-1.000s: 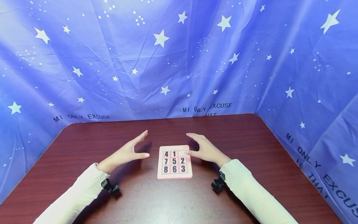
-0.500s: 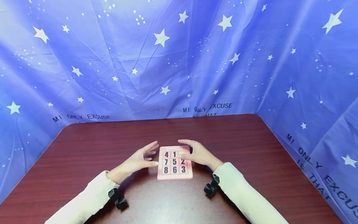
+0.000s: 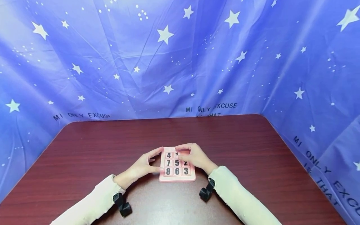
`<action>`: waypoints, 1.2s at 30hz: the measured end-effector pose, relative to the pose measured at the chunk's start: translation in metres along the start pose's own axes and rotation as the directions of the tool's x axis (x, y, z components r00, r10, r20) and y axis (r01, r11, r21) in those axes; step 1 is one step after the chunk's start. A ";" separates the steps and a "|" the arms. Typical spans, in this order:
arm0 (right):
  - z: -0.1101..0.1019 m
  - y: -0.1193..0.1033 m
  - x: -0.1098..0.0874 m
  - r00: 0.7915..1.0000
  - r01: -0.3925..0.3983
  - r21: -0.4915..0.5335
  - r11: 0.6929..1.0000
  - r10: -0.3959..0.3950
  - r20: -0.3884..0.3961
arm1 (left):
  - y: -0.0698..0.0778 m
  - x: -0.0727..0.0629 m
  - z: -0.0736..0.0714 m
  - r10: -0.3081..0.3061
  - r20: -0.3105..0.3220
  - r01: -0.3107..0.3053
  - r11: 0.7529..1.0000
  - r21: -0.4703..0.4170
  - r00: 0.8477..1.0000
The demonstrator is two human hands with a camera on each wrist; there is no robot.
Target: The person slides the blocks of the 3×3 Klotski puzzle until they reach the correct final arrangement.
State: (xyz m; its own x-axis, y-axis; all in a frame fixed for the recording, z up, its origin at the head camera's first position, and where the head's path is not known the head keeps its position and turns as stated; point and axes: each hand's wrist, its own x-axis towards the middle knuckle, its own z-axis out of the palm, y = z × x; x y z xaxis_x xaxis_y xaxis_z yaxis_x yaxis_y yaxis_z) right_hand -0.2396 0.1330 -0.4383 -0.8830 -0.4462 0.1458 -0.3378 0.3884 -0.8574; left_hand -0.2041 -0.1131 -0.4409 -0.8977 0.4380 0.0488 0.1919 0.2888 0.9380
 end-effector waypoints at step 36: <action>0.015 0.003 -0.007 0.957 -0.113 -0.202 0.973 0.052 -0.284 | 0.000 -0.004 0.001 0.047 0.004 -0.046 0.948 0.314 0.999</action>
State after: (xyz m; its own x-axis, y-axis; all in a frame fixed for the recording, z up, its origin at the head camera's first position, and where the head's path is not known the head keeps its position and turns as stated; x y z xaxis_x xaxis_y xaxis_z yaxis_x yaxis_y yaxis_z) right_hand -0.2293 0.1252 -0.4498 -0.9555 -0.1780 0.2351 -0.2948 0.5913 -0.7507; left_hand -0.1999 -0.1140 -0.4419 -0.8861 0.4544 0.0912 0.3475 0.5212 0.7795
